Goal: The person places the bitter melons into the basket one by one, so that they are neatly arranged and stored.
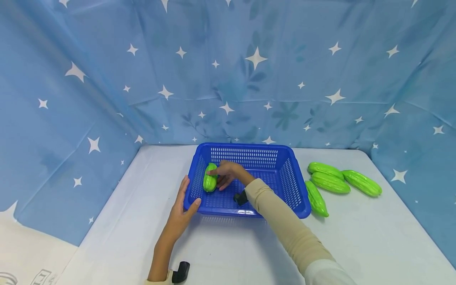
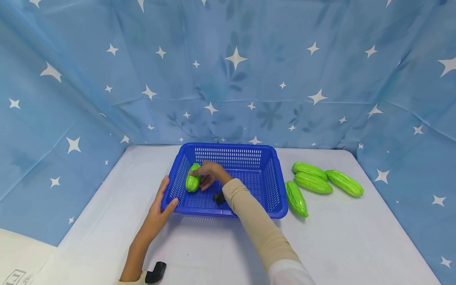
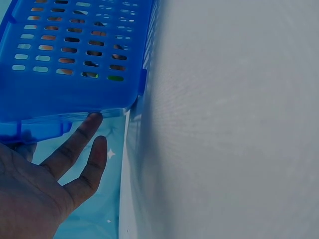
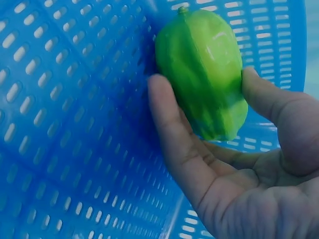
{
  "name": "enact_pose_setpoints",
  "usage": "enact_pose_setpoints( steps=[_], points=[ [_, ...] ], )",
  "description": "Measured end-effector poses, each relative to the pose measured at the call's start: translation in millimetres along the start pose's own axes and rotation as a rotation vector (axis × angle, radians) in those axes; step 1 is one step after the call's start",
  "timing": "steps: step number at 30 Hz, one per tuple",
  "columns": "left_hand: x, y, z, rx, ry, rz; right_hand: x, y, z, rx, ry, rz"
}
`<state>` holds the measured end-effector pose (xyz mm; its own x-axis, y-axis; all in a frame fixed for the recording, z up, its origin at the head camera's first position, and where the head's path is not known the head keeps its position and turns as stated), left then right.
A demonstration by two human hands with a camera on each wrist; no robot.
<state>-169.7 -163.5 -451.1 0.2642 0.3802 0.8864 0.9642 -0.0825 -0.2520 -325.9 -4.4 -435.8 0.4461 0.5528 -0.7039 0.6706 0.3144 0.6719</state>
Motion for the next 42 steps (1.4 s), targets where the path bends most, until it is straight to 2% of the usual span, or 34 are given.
enact_pose_setpoints(
  steps=[13, 28, 42],
  points=[
    [-0.8, -0.4, -0.2, 0.005, -0.004, 0.004, -1.4, 2.7, 1.4, 0.016, 0.062, -0.023],
    [0.5, 0.8, 0.5, -0.002, 0.032, -0.009, -0.5, 3.1, -1.0, 0.013, 0.071, -0.03],
    [0.1, 0.3, 0.8, 0.001, 0.011, -0.008, 0.0, 4.0, -0.7, 0.031, 0.112, -0.03]
  ],
)
Point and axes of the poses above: each hand's wrist, its own y-axis away from the middle knuckle, its own z-axis out of the palm, x = y × z, the point moved 4 cm from there along -y, towards the middle knuckle, and after that the axes turned 3 degrees about z, right-handed, at the moved point
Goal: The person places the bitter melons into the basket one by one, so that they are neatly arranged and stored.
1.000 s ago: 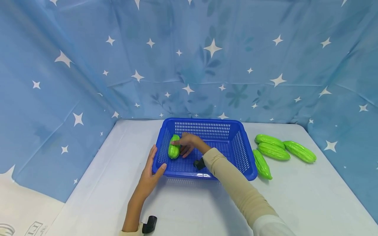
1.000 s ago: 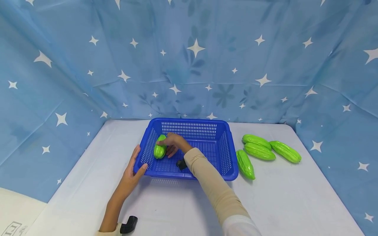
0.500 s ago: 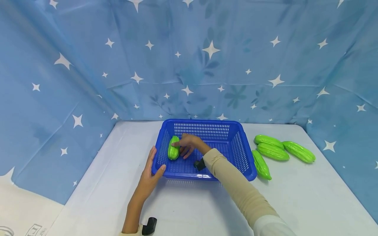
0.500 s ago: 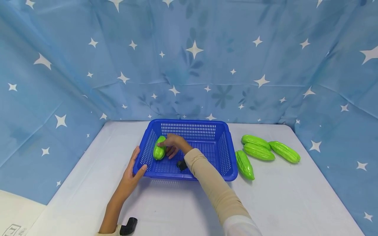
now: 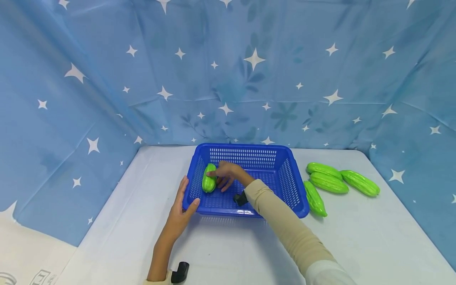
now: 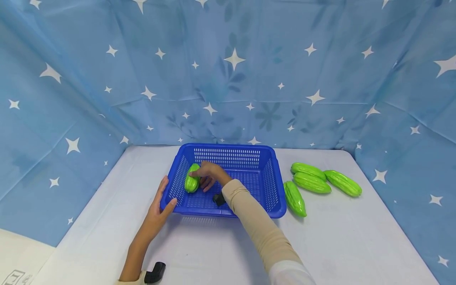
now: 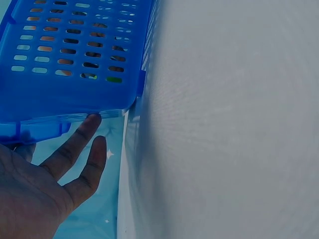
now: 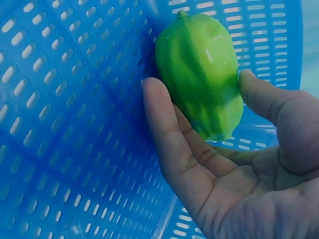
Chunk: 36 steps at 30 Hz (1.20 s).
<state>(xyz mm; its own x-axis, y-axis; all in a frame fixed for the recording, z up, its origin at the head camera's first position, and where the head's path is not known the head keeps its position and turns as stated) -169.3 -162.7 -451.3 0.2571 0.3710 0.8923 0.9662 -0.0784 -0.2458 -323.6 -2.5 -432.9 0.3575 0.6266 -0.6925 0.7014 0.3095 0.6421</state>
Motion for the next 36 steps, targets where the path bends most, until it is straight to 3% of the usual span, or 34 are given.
enact_pose_setpoints(
  steps=[20, 36],
  points=[
    [-0.9, -0.2, -0.6, 0.001, 0.0, 0.009, 0.0, 19.1, -11.2, -0.065, 0.043, -0.007],
    [-0.9, -0.3, -0.2, 0.006, -0.005, 0.002, 8.3, 49.1, -47.0, -0.012, 0.049, -0.097]
  ],
)
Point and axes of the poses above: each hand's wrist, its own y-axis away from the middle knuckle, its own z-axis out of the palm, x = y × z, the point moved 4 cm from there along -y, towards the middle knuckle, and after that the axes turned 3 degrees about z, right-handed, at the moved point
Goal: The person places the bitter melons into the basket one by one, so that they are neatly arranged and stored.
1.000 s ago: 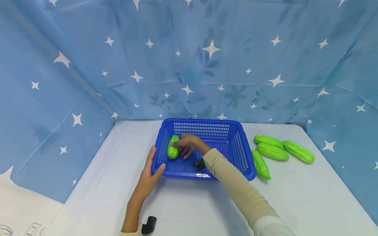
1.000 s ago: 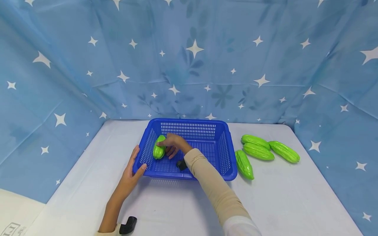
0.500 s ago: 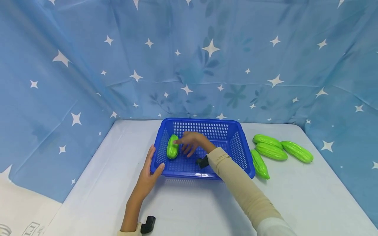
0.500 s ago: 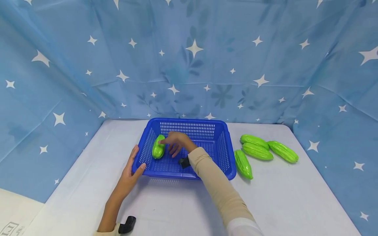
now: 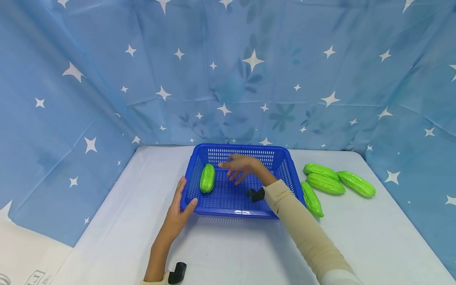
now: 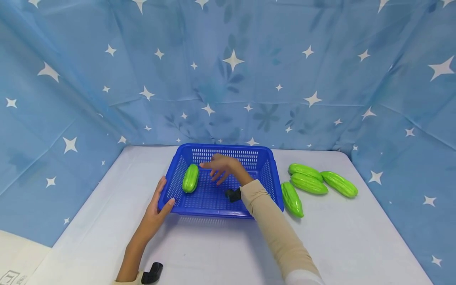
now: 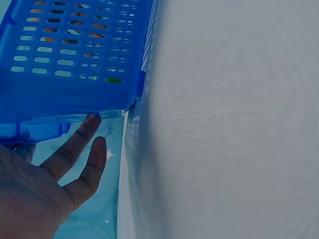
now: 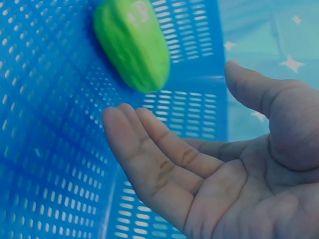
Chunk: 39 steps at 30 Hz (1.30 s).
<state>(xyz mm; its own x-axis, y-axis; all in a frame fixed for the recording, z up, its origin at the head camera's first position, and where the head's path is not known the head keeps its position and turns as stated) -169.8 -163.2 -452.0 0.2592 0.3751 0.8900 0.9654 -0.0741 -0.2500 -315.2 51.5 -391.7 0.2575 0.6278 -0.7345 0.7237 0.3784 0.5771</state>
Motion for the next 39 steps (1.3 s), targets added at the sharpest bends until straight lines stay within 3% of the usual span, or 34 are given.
enact_pose_setpoints(
  steps=[9, 19, 29, 32, 39],
  points=[
    [-1.0, -0.6, -0.1, 0.001, 0.005, 0.004, -5.1, 32.3, -21.0, -0.005, -0.015, -0.146],
    [-1.3, -0.9, -0.2, 0.002, 0.022, 0.003, 6.3, 88.9, -52.8, 0.077, -0.044, -0.372],
    [-2.1, 1.6, 1.5, -0.003, 0.011, 0.008, 66.9, 140.7, -90.5, 0.269, -0.191, -0.447],
    [-1.9, 2.3, 1.8, -0.003, 0.012, 0.011, 88.6, 153.4, -100.1, 0.341, -0.275, -0.456],
    [-1.9, 1.4, -0.5, 0.002, 0.005, 0.005, 134.3, 177.6, -106.7, 0.384, -0.517, -0.526]
  ],
)
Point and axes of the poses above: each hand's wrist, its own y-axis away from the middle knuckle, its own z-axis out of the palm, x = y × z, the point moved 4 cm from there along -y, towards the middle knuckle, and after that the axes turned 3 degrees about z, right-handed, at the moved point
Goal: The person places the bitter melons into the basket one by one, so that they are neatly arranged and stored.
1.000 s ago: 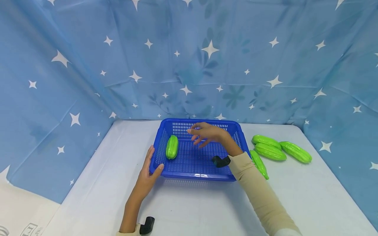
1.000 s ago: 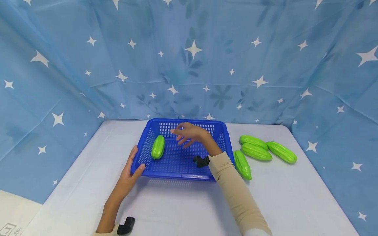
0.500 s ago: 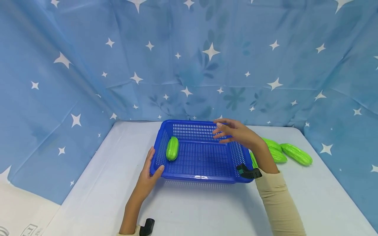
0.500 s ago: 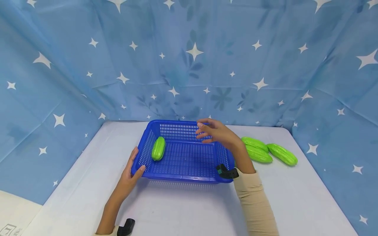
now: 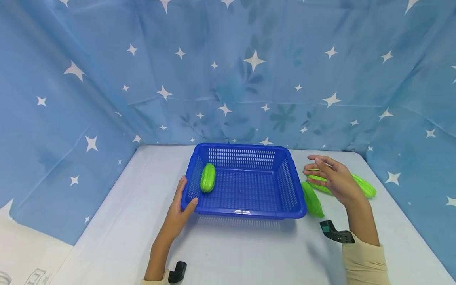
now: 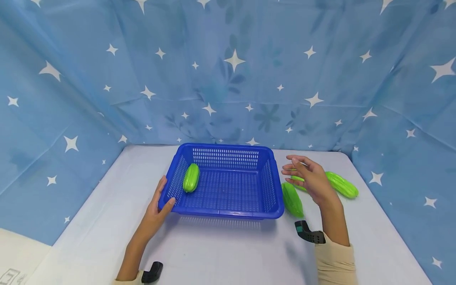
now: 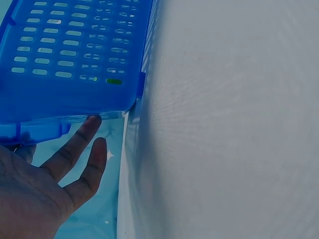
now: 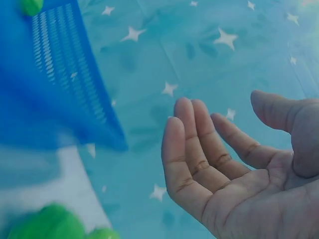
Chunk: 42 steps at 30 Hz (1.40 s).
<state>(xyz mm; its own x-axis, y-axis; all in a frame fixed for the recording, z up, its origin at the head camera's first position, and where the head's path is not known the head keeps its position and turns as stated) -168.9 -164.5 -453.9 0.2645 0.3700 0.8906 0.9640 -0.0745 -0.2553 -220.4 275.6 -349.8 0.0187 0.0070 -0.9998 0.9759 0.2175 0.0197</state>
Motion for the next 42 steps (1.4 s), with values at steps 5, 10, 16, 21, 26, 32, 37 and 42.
enact_pose_setpoints(
  steps=[5, 10, 16, 21, 26, 32, 37, 42],
  points=[
    [2.2, -2.0, -2.0, 0.003, 0.007, -0.003, 18.9, 20.2, -20.8, 0.148, 0.038, 0.006],
    [1.7, -1.7, -2.3, 0.015, 0.018, -0.005, 37.7, 35.4, -38.7, 0.415, 0.13, 0.0],
    [1.1, -1.5, 1.5, 0.008, 0.012, -0.014, 67.1, 51.8, -58.1, 0.757, 0.421, 0.065],
    [0.9, -0.4, 2.2, 0.014, 0.013, -0.019, 106.9, 46.3, -77.8, 0.765, 0.587, 0.086],
    [0.2, -1.3, 2.9, 0.013, 0.006, -0.019, 133.6, 37.6, -82.1, 0.64, 0.759, 0.109],
    [0.6, -1.4, 3.3, 0.011, 0.016, -0.01, 115.6, 44.9, -45.6, 0.514, 0.751, 0.136],
    [0.1, -0.4, 2.7, 0.008, 0.039, -0.008, 111.5, 44.7, -32.4, 0.477, 0.763, 0.145],
    [-0.4, -1.1, 1.8, 0.006, 0.03, -0.005, 115.2, 42.6, -30.5, 0.475, 0.772, 0.141]
  ],
)
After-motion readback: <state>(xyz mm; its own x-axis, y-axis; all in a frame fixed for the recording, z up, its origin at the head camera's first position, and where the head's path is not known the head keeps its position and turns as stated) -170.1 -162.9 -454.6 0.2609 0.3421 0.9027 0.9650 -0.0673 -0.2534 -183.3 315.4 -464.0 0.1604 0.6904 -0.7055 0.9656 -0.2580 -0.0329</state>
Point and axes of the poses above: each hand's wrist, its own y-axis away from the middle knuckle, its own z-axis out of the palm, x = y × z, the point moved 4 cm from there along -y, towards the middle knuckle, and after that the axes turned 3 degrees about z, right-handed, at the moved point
